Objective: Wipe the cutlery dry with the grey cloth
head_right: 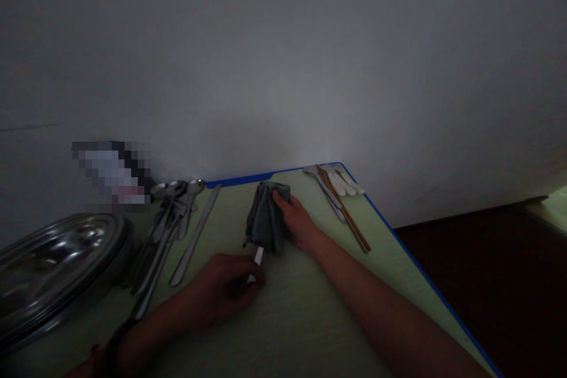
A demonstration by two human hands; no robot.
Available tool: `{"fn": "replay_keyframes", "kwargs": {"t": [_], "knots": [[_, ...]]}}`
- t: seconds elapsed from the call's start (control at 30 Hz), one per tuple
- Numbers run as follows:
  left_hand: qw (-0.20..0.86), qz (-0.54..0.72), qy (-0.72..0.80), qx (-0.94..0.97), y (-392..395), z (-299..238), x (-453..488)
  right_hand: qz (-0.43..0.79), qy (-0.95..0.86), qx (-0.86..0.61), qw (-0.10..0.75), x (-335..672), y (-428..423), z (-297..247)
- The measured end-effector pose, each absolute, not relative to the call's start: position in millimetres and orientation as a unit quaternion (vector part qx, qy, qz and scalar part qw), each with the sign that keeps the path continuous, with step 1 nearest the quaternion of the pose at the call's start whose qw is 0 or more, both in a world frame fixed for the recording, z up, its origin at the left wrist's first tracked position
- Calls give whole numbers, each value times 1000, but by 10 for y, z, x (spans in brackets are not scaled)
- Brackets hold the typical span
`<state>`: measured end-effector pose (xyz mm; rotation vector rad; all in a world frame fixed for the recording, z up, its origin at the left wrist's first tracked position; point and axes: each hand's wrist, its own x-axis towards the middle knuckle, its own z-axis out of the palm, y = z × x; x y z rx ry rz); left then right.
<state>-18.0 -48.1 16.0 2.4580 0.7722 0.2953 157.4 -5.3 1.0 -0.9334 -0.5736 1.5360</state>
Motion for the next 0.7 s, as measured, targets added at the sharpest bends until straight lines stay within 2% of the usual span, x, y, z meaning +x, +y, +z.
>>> {"fn": "replay_keyframes", "kwargs": {"t": [0.2,0.33,0.7], "knots": [[277,105,284,912,-469,166,-190,666,-214,-391,598,1573,-34,-1],[269,88,287,915,-466,174,-198,607,-267,-422,618,1584,-45,-20],[255,52,285,922,-489,221,-200,600,-328,-437,585,1639,-61,-16]]}}
